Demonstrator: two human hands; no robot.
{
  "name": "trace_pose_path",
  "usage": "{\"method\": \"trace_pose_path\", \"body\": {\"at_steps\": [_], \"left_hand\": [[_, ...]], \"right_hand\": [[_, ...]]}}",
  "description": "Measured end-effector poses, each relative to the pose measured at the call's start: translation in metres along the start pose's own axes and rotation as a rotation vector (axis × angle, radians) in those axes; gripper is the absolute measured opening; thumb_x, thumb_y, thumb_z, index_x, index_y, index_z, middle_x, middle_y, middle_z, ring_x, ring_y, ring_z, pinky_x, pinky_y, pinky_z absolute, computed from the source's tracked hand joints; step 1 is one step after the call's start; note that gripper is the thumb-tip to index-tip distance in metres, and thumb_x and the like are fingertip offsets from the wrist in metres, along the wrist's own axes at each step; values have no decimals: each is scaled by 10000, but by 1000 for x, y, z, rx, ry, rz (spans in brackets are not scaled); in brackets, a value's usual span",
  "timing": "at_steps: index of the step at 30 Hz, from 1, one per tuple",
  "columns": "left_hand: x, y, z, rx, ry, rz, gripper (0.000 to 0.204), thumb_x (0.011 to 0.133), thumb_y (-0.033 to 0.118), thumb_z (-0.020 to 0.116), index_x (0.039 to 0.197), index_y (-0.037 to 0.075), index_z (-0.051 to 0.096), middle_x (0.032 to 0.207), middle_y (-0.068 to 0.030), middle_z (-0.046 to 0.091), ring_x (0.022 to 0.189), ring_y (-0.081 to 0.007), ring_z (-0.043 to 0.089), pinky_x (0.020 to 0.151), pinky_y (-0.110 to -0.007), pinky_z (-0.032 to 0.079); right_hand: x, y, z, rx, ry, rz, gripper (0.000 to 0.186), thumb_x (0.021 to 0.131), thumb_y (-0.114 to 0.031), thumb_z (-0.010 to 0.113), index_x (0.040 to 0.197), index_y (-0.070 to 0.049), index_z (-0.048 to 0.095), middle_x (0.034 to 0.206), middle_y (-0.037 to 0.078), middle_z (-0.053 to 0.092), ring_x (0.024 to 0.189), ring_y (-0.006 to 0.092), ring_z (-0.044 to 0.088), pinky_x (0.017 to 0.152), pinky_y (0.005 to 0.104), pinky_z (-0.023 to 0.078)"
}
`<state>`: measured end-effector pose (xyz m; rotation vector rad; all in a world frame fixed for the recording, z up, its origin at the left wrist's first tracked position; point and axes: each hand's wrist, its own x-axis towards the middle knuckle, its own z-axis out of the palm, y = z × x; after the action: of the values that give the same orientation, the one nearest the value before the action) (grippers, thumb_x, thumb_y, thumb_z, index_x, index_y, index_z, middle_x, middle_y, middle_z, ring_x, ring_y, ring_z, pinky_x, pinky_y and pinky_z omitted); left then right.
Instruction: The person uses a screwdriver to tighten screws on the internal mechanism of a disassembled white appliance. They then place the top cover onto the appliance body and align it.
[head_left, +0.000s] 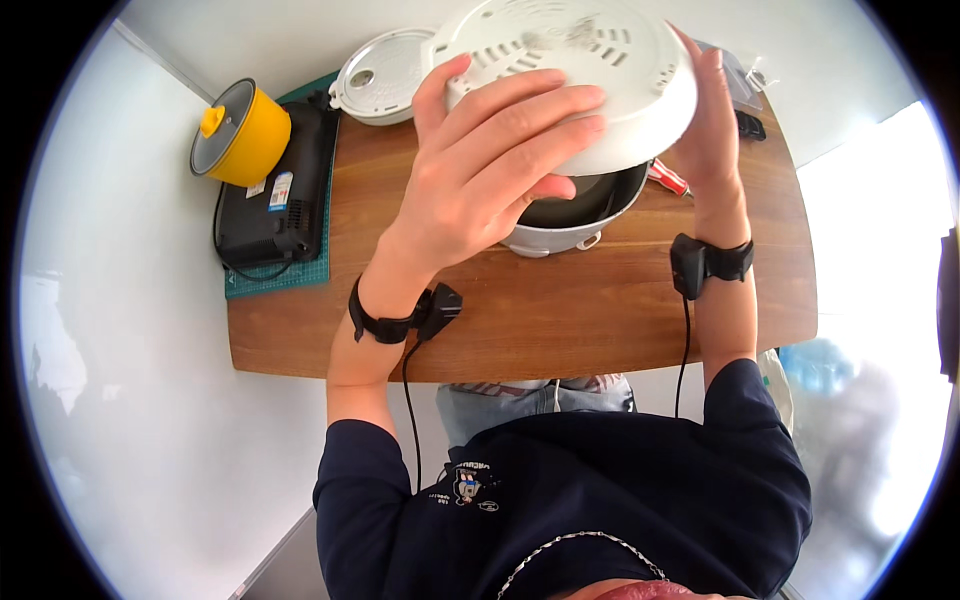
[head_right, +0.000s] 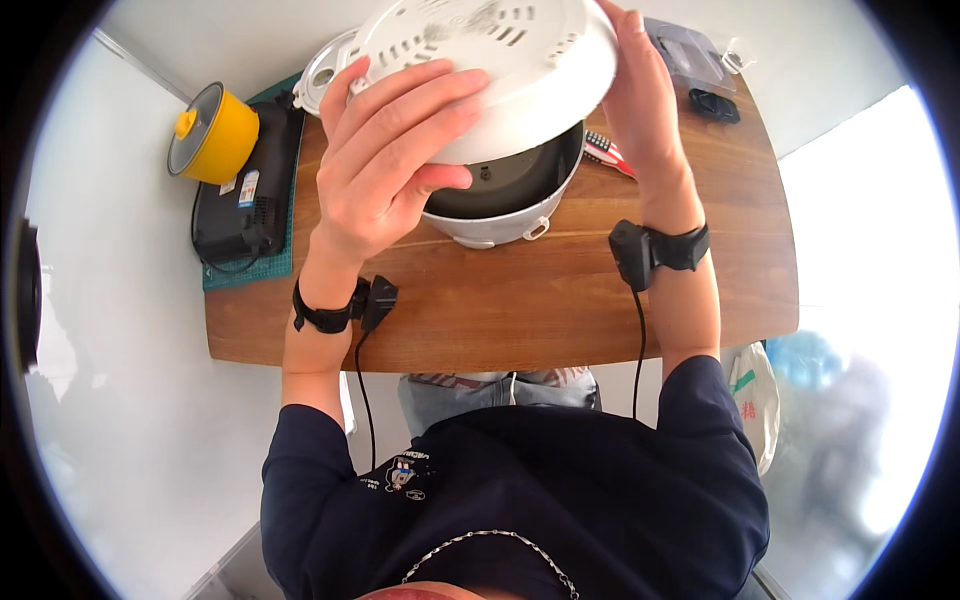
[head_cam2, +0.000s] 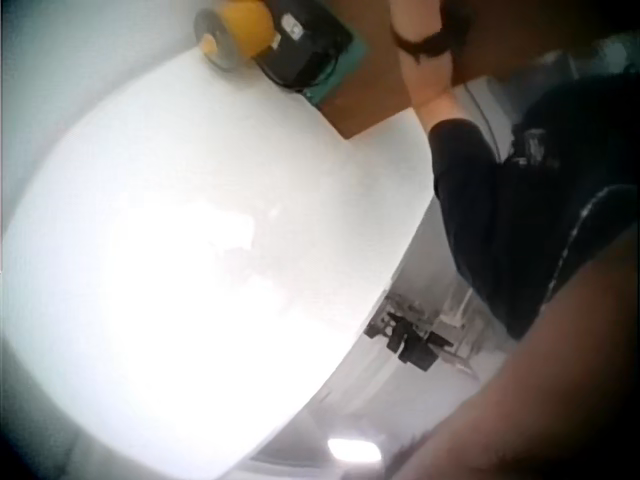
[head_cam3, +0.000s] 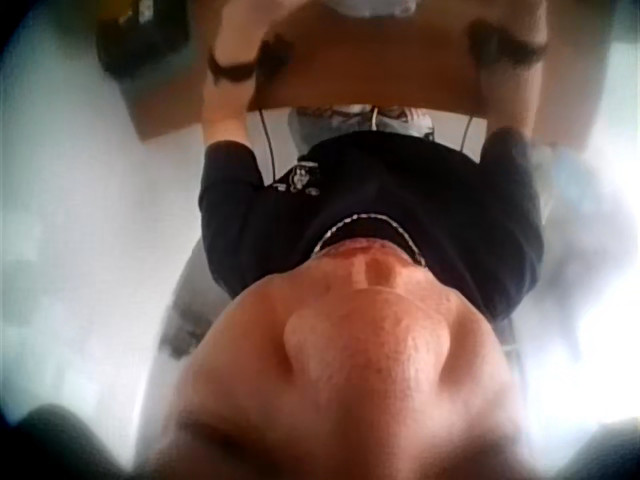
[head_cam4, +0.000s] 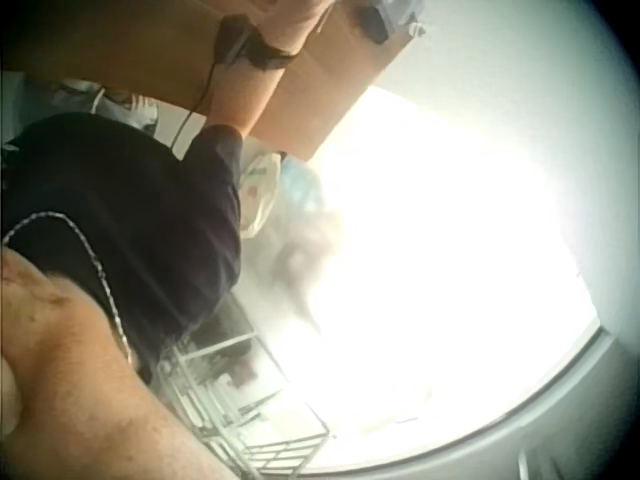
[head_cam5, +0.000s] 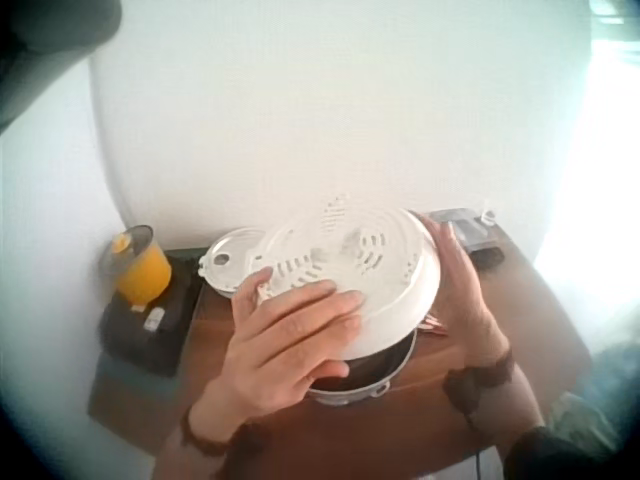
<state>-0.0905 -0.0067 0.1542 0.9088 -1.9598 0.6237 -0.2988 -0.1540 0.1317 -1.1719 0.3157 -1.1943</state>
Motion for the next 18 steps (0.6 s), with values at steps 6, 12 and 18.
{"method": "trace_pose_path", "body": {"at_steps": [6, 12, 18], "left_hand": [[-4, -12, -3, 12, -68, 151, 355, 948, 351, 682, 1197, 102, 727, 1253, -49, 743, 1210, -250, 662, 1169, -448, 329], [-20, -56, -6, -56, 160, -135, 551, 1022, 479, 607, 1368, 51, 627, 1466, -229, 572, 1366, -394, 540, 1157, -470, 356], [-75, -95, 35, -938, 273, -1043, 712, 1126, 541, 247, 1485, -37, 456, 1513, -164, 535, 1393, -268, 507, 1171, -431, 375]], "right_hand": [[-2, -10, 4, 158, -25, 161, 488, 1112, -276, 389, 1435, 74, 496, 1371, 199, 628, 1257, 278, 625, 1078, 405, 488], [-4, -4, 5, 338, 240, 148, 527, 989, -208, 465, 1432, 77, 489, 1418, 217, 595, 1287, 339, 603, 1139, 484, 459], [11, 20, -10, 525, 325, 100, 602, 946, -194, 474, 1481, 77, 421, 1526, 223, 494, 1403, 387, 491, 1201, 534, 386]]}}
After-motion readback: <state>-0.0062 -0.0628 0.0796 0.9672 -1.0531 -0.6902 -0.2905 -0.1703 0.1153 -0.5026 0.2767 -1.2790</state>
